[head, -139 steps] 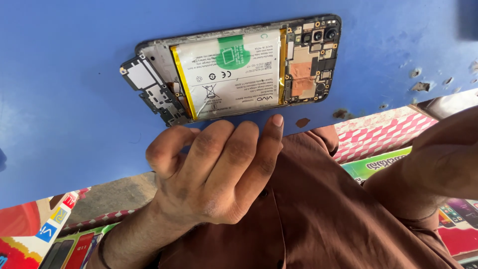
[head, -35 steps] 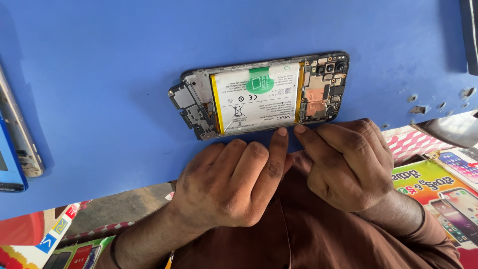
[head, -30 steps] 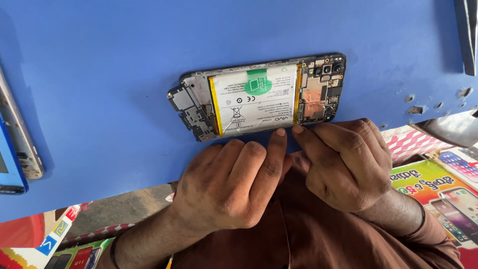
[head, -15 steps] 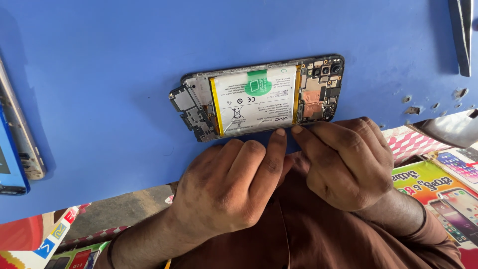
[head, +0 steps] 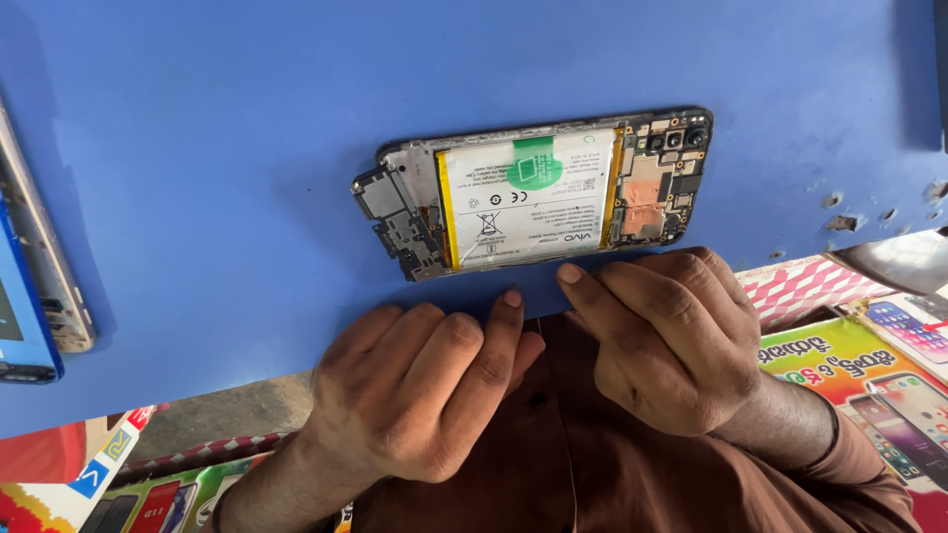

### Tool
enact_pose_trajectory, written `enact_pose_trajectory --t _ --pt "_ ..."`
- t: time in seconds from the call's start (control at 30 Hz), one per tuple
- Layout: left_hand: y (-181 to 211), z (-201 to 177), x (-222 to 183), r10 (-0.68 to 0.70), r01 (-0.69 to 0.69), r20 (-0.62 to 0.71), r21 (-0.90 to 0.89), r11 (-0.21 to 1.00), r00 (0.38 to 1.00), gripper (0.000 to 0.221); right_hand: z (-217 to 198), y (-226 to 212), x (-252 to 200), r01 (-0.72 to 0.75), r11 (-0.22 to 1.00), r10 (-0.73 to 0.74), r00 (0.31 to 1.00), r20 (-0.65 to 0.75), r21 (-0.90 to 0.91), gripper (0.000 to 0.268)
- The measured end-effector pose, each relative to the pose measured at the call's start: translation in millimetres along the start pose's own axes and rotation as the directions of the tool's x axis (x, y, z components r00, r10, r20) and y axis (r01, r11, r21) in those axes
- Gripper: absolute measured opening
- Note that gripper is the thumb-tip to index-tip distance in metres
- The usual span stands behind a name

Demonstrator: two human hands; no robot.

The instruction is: The person reassembles a disassembled smartphone by hand, placing the motherboard into the chassis and securing it with a screwdriver. They then connect the battery and other internal components.

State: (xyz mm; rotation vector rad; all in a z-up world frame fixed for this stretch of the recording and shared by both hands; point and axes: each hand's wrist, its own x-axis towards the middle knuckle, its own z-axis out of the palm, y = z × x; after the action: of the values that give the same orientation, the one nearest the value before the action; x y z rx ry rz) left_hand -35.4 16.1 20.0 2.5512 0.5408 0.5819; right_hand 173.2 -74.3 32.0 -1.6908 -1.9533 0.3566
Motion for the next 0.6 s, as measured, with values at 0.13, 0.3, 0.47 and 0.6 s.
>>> enact_pose_trajectory --t 0.13,0.3,0.47,0.6 --pt "-5 0 -1 0.010 -0.010 0.006 -0.011 1.000 1.000 0.025 3 -3 2 -0.009 1.000 0.009 1.000 -0.003 -0.030 0.027" --pt "-8 1 -1 0.014 -0.014 0.001 -0.034 0.999 1.000 0.026 4 -3 3 -0.009 0.999 0.009 1.000 -0.006 -0.039 0.033" --pt "-9 1 -3 0.008 -0.008 -0.018 -0.035 0.999 1.000 0.025 4 -8 5 -0.026 0.996 0.027 1.000 0.014 -0.082 0.036" --pt "-9 -1 -5 0.004 -0.004 -0.011 -0.057 0.998 1.000 0.023 3 -13 10 -0.036 0.994 0.040 0.999 0.031 -0.101 0.034"
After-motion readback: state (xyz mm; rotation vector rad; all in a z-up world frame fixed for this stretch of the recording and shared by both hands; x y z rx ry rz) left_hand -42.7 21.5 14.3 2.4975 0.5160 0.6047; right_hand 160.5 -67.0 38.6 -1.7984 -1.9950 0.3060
